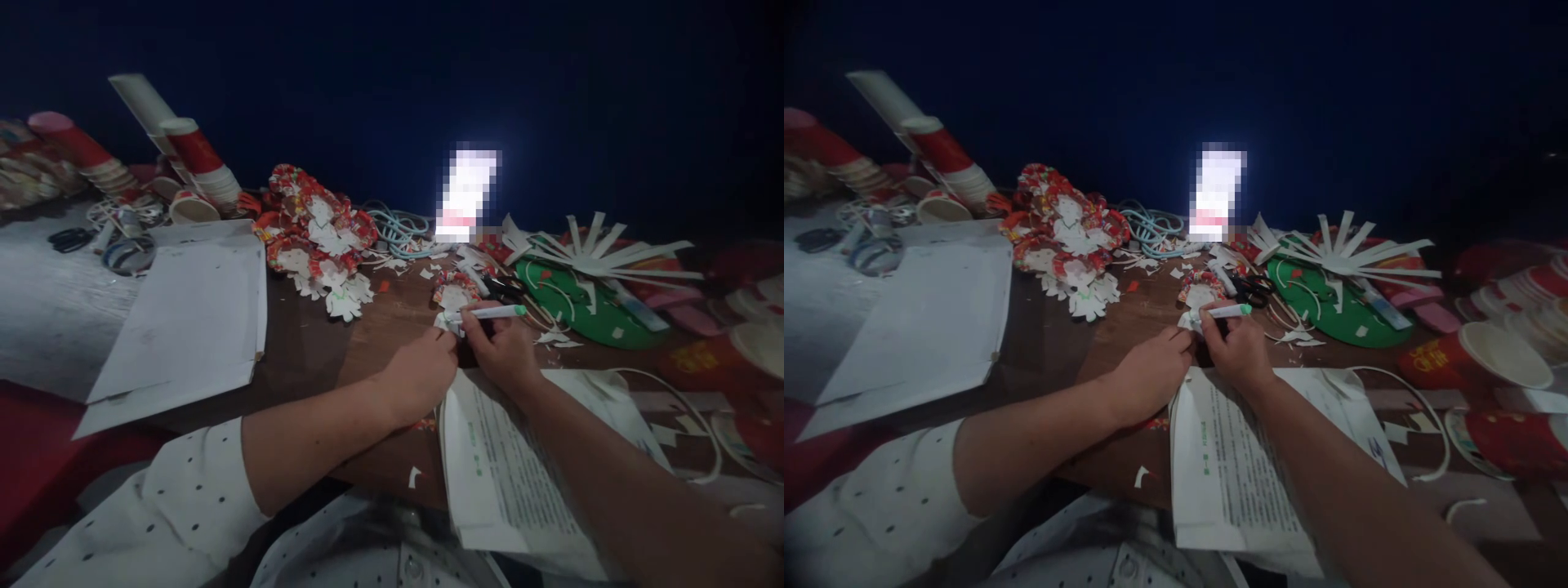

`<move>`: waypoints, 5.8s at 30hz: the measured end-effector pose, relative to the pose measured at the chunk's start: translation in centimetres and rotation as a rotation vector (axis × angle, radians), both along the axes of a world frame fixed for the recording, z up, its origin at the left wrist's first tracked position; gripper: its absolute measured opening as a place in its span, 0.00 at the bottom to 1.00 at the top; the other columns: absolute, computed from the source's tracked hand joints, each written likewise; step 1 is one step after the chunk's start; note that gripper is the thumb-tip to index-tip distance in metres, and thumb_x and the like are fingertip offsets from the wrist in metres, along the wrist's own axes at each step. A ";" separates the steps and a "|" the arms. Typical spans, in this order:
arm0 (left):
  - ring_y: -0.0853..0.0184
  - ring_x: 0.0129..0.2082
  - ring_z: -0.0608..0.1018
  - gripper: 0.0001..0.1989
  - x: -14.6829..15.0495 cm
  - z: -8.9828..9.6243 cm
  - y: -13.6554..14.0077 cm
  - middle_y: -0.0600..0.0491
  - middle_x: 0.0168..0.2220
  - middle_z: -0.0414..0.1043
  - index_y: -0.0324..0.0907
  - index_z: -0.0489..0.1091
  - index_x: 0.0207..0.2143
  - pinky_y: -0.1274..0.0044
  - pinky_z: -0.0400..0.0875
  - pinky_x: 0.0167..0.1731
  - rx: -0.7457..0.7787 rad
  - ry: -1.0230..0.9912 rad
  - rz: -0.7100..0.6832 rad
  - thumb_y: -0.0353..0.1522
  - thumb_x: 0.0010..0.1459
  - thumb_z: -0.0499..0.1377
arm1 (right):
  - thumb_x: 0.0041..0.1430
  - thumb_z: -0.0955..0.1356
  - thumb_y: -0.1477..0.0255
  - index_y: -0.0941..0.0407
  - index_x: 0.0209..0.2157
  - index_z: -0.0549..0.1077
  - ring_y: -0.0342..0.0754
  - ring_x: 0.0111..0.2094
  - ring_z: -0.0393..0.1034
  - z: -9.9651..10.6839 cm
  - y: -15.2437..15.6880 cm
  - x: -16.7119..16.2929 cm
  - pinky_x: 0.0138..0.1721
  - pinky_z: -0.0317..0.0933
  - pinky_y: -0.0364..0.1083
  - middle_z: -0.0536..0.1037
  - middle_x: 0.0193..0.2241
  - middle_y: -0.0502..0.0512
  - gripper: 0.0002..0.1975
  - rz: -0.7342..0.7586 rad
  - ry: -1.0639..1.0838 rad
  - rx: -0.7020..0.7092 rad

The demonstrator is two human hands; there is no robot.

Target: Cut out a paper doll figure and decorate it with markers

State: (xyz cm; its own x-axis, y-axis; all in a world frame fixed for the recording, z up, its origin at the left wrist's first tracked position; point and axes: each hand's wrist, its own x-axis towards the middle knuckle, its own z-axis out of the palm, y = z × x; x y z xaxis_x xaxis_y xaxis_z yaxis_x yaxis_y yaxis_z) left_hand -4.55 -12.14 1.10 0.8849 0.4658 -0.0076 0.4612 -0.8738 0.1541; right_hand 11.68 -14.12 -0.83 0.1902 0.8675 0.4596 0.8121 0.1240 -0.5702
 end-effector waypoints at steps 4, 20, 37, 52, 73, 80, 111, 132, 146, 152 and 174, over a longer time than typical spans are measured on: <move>0.58 0.49 0.68 0.14 0.0 0.0 -0.3 0.42 0.46 0.68 0.34 0.74 0.40 0.72 0.72 0.40 0.004 -0.002 0.004 0.27 0.62 0.48 | 0.62 0.63 0.60 0.56 0.38 0.75 0.52 0.35 0.75 0.0 0.0 0.0 0.40 0.65 0.49 0.80 0.31 0.57 0.15 0.020 -0.005 -0.005; 0.58 0.49 0.68 0.16 0.0 0.5 -0.3 0.41 0.47 0.67 0.33 0.73 0.43 0.72 0.72 0.39 -0.006 0.024 0.022 0.27 0.63 0.46 | 0.62 0.63 0.61 0.56 0.38 0.76 0.51 0.39 0.76 -0.2 0.4 0.1 0.43 0.65 0.48 0.81 0.36 0.56 0.15 0.067 0.023 -0.009; 0.58 0.49 0.68 0.15 0.1 0.4 -0.3 0.41 0.47 0.67 0.32 0.73 0.44 0.71 0.72 0.41 0.004 0.029 0.016 0.27 0.62 0.48 | 0.63 0.61 0.60 0.57 0.38 0.77 0.54 0.36 0.76 -0.2 0.9 0.0 0.41 0.65 0.49 0.81 0.34 0.59 0.19 0.082 -0.093 -0.086; 0.59 0.49 0.69 0.15 0.1 0.3 -0.2 0.41 0.45 0.68 0.32 0.73 0.41 0.71 0.71 0.43 -0.003 0.010 0.013 0.26 0.62 0.47 | 0.62 0.61 0.59 0.58 0.38 0.76 0.55 0.34 0.75 -0.1 0.5 -0.3 0.38 0.64 0.50 0.80 0.32 0.60 0.19 -0.007 -0.075 -0.048; 0.59 0.47 0.69 0.13 -0.1 0.5 -0.3 0.42 0.46 0.67 0.34 0.74 0.36 0.74 0.71 0.36 0.009 0.047 0.015 0.26 0.61 0.49 | 0.64 0.61 0.63 0.56 0.44 0.73 0.54 0.42 0.74 1.3 -0.3 1.1 0.43 0.65 0.51 0.79 0.40 0.61 0.15 -0.129 0.037 0.199; 0.61 0.47 0.69 0.14 0.0 0.2 -0.4 0.41 0.48 0.67 0.33 0.71 0.43 0.73 0.71 0.40 0.052 0.035 0.015 0.26 0.62 0.47 | 0.61 0.63 0.70 0.53 0.50 0.72 0.59 0.49 0.68 1.9 -0.4 8.1 0.45 0.60 0.53 0.74 0.46 0.65 0.16 -0.410 -0.248 0.117; 0.62 0.43 0.73 0.13 0.1 -0.7 3.7 0.48 0.40 0.75 0.41 0.75 0.37 0.70 0.65 0.48 -0.068 -0.289 0.589 0.37 0.59 0.53 | 0.56 0.65 0.56 0.50 0.28 0.80 0.51 0.25 0.72 2.5 -0.2 2.0 0.25 0.55 0.46 0.80 0.26 0.55 0.16 -0.134 -0.214 -0.456; 0.68 0.32 0.74 0.09 0.5 -1.1 5.3 0.51 0.31 0.75 0.38 0.74 0.31 0.77 0.67 0.36 -0.546 -0.971 0.607 0.36 0.53 0.61 | 0.46 0.70 0.58 0.58 0.30 0.78 0.48 0.28 0.71 2.6 0.9 0.7 0.32 0.62 0.45 0.79 0.24 0.52 0.17 -0.116 0.548 -0.178; 0.63 0.37 0.78 0.16 4.1 0.3 12.5 0.47 0.36 0.78 0.38 0.75 0.37 0.70 0.70 0.44 -0.734 -1.183 0.762 0.20 0.44 0.58 | 0.43 0.69 0.62 0.56 0.26 0.78 0.50 0.28 0.70 3.7 8.4 3.5 0.34 0.62 0.47 0.78 0.23 0.52 0.12 -0.153 0.474 0.029; 0.63 0.39 0.76 0.15 5.7 -1.9 15.0 0.48 0.37 0.77 0.38 0.75 0.36 0.68 0.68 0.49 -0.514 -1.363 0.735 0.20 0.47 0.54 | 0.49 0.65 0.60 0.57 0.31 0.78 0.50 0.30 0.72 2.2 11.7 3.0 0.35 0.64 0.47 0.80 0.28 0.54 0.17 -0.218 0.501 0.136; 0.74 0.22 0.72 0.16 5.2 -1.1 14.1 0.55 0.26 0.75 0.36 0.75 0.36 0.80 0.65 0.26 -1.420 -1.477 0.483 0.26 0.40 0.61 | 0.53 0.66 0.62 0.54 0.33 0.78 0.51 0.38 0.71 -0.3 11.1 3.9 0.43 0.62 0.50 0.79 0.34 0.55 0.13 -0.035 0.234 0.113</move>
